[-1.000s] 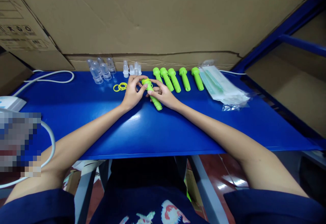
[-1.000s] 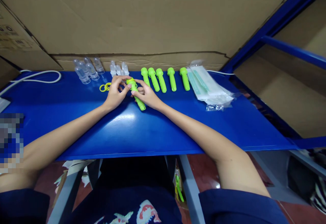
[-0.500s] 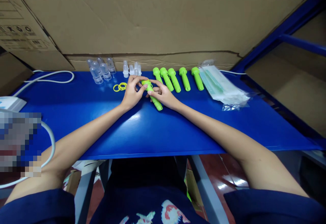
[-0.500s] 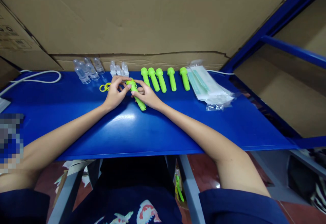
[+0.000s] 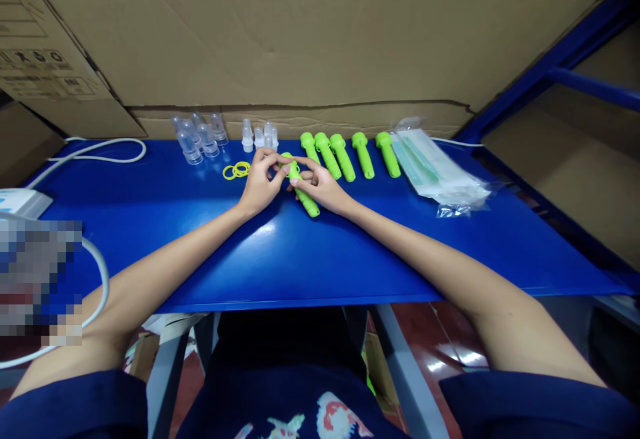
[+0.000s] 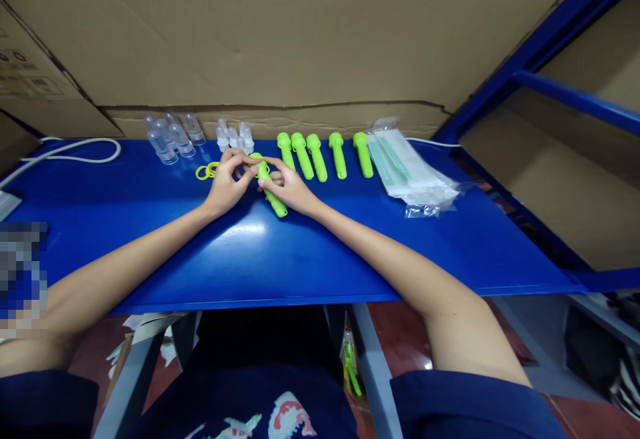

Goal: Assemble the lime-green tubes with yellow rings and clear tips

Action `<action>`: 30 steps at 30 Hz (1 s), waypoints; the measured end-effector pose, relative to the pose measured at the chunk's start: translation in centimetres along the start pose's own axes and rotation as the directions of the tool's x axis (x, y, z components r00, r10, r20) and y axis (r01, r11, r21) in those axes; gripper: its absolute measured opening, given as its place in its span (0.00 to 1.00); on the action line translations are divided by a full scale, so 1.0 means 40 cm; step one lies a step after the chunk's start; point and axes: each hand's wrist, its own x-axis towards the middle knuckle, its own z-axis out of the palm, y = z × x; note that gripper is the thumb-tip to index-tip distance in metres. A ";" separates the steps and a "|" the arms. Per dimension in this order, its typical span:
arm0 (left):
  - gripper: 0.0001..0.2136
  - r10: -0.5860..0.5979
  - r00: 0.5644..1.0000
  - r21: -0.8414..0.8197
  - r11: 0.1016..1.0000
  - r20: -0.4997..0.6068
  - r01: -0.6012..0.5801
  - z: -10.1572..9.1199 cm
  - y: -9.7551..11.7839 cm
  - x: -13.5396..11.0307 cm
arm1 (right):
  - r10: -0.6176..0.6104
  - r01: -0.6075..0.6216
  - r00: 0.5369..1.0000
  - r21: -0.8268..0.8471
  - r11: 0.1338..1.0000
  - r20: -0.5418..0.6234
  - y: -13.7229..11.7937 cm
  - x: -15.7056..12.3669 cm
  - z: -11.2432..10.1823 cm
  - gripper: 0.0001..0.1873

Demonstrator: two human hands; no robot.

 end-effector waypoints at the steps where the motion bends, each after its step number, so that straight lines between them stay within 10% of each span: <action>1: 0.06 0.002 1.000 0.001 1.000 0.000 -0.002 0.000 0.000 0.000 | 0.000 0.000 1.000 -0.004 1.000 0.000 -0.001 0.000 0.000 0.41; 30: 0.10 -0.029 0.999 0.027 0.999 -0.035 0.030 0.007 -0.019 0.000 | 0.000 -0.001 1.000 -0.034 0.999 -0.018 -0.005 -0.002 -0.002 0.32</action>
